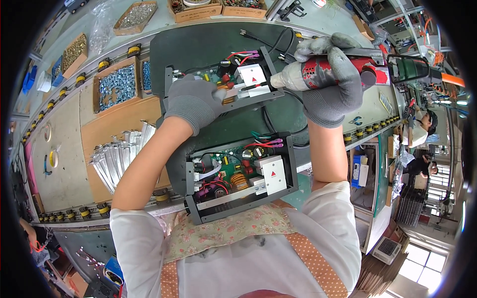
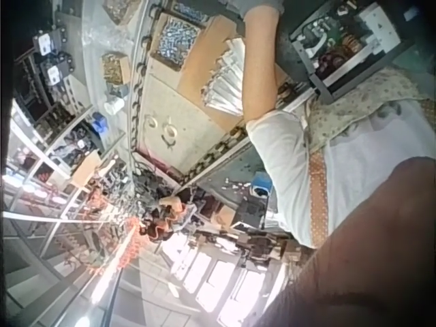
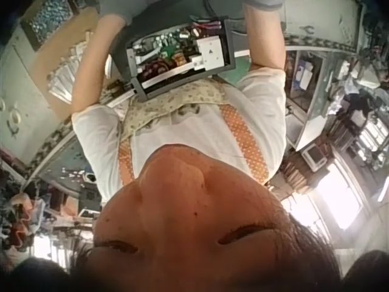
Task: The recorder is assembling the internal components of a large power inverter or similar electronic unit on a production line.
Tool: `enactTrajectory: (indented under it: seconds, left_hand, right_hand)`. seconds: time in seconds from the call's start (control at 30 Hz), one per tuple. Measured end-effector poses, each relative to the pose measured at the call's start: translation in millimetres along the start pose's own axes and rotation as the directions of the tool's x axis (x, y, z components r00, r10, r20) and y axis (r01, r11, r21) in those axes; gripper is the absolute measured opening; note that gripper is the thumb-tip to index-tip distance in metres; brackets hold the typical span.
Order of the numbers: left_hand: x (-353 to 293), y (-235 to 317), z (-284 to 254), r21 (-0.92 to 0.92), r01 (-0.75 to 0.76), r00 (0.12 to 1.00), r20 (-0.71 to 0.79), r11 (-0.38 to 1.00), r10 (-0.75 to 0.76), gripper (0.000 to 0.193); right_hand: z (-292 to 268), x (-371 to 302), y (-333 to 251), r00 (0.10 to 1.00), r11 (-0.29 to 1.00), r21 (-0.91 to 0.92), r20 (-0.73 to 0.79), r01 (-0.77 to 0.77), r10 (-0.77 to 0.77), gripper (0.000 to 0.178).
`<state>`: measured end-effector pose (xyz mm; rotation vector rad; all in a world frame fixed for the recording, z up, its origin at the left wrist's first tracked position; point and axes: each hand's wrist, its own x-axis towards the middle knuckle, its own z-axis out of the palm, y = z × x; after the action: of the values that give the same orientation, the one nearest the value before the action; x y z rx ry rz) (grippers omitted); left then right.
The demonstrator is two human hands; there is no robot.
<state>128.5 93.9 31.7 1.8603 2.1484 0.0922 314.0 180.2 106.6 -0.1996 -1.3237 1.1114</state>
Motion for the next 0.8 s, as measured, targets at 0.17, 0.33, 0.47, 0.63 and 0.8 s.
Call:
enactTrajectory:
  seconds: [0.17, 0.33, 0.47, 0.63, 0.8]
  left_hand:
    - [0, -3, 4, -0.042, -0.023, 0.999, -0.049, 0.999, 0.021, 0.04]
    - [1, 5, 7, -0.189, 0.03, 0.996, -0.081, 0.981, -0.046, 0.041]
    - [3, 5, 11, -0.205, 0.031, 0.993, -0.107, 0.978, -0.054, 0.041]
    - [11, 4, 6, -0.278, 0.126, 0.991, 0.072, 0.952, -0.11, 0.046]
    - [15, 1, 12, -0.278, 0.12, 0.993, 0.05, 0.953, -0.11, 0.046]
  right_hand:
    - [11, 5, 7, 0.993, 0.994, 0.107, 0.12, -0.015, 0.002, 0.013]
    - [12, 12, 8, 0.926, 0.968, -0.057, 0.282, -0.243, 0.249, 0.023]
    - [50, 13, -12, 0.941, 0.94, -0.029, 0.008, -0.339, 0.339, 0.022]
    - [60, 32, 11, 0.9, 0.978, 0.075, 0.383, 0.195, -0.209, 0.025]
    - [58, 19, -7, 0.898, 0.897, -0.064, 0.016, -0.437, 0.439, 0.023]
